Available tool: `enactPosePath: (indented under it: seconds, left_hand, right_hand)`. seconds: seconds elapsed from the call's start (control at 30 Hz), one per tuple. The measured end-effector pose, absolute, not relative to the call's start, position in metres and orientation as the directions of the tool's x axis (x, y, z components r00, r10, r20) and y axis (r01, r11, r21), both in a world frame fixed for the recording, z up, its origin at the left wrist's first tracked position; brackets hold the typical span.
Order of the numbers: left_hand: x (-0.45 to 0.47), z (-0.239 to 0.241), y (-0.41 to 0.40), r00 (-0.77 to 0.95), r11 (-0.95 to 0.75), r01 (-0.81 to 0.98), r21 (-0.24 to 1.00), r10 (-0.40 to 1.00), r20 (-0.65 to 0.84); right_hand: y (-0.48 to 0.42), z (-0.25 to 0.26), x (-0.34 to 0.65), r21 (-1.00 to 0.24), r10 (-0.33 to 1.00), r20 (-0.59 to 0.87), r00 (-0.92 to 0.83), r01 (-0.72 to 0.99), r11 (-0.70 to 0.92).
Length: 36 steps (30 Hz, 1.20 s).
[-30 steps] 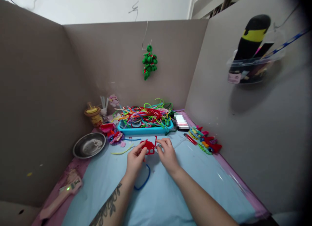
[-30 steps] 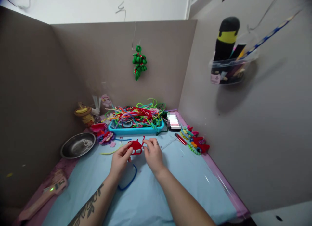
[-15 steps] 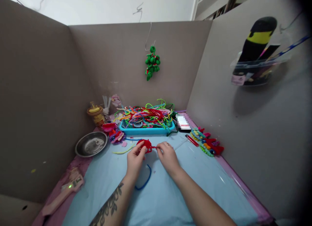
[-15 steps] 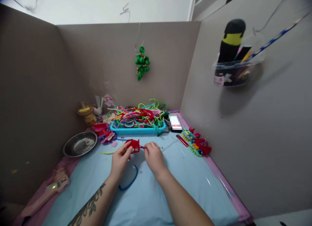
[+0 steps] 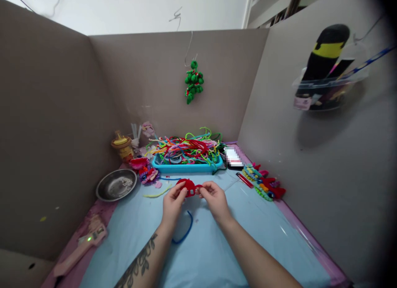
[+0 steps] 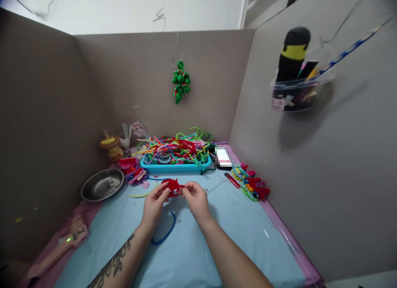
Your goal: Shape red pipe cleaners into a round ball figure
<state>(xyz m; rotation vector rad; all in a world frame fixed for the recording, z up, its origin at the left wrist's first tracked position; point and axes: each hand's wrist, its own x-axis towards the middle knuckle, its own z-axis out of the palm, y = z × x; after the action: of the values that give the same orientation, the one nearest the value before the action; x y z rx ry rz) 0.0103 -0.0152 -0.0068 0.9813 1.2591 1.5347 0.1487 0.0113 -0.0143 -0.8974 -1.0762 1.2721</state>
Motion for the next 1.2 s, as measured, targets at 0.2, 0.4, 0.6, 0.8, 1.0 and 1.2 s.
enactPosePath:
  seconds: [0.2,0.4,0.6,0.8,1.0,1.2]
  left_hand:
    - [0.010,-0.013,-0.013,-0.296,-0.131,-0.235,0.963,0.953,0.058]
    - [0.013,-0.010,-0.015,-0.286,-0.156,-0.234,0.960,0.954,0.085]
    - [0.013,-0.013,-0.014,-0.282,-0.156,-0.227,0.961,0.955,0.088]
    - [0.013,-0.016,-0.014,-0.270,-0.148,-0.192,0.970,0.958,0.092]
    - [0.013,-0.017,-0.014,-0.262,-0.136,-0.180,0.974,0.961,0.086]
    - [0.010,-0.016,-0.011,-0.333,-0.139,-0.169,0.976,0.940,0.076]
  right_hand:
    - [0.009,-0.015,0.143,-0.930,0.998,0.018,-0.060,-0.369,-0.005]
    - [0.008,-0.012,0.140,-0.838,0.979,-0.152,-0.136,-0.508,-0.200]
    - [0.007,-0.010,0.142,-0.749,0.920,-0.217,-0.328,-0.548,-0.372]
    - [0.007,-0.011,0.145,-0.829,0.898,-0.188,-0.397,-0.426,-0.362]
    - [0.005,-0.015,0.140,-0.953,0.973,-0.098,-0.210,-0.263,-0.153]
    - [-0.005,-0.014,0.140,-0.951,0.955,0.291,-0.064,0.094,0.296]
